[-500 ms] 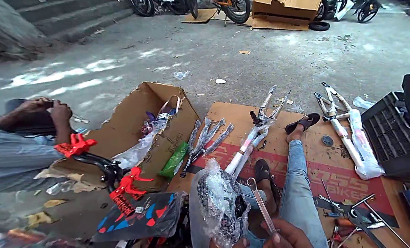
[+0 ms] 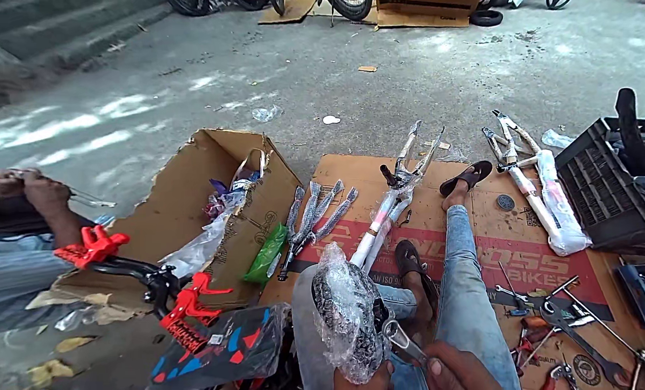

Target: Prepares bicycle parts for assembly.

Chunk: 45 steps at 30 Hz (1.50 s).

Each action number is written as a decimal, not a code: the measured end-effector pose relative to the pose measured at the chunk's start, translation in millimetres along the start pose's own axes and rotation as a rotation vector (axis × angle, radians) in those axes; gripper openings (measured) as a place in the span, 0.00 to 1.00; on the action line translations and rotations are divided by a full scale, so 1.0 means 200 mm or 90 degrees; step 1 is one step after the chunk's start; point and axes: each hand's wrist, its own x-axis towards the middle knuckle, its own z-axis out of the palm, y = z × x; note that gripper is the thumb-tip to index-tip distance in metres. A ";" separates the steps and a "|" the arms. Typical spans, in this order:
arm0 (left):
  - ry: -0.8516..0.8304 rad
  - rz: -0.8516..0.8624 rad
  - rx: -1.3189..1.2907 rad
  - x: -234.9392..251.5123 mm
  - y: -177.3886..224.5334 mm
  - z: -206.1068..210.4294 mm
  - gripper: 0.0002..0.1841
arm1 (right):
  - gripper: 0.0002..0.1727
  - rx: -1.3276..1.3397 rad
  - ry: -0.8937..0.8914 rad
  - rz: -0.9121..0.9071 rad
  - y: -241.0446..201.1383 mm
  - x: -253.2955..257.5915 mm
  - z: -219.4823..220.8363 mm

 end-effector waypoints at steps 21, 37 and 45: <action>0.064 0.124 0.235 -0.02 -0.14 0.05 0.38 | 0.22 -0.044 -0.041 0.200 -0.01 -0.01 0.05; -0.027 0.003 0.199 -0.03 -0.03 0.14 0.24 | 0.32 -0.695 -0.349 -0.032 -0.40 0.31 -0.61; -0.100 -0.061 0.017 -0.03 -0.06 0.11 0.26 | 0.27 -0.258 -0.117 0.153 -0.10 0.00 -0.18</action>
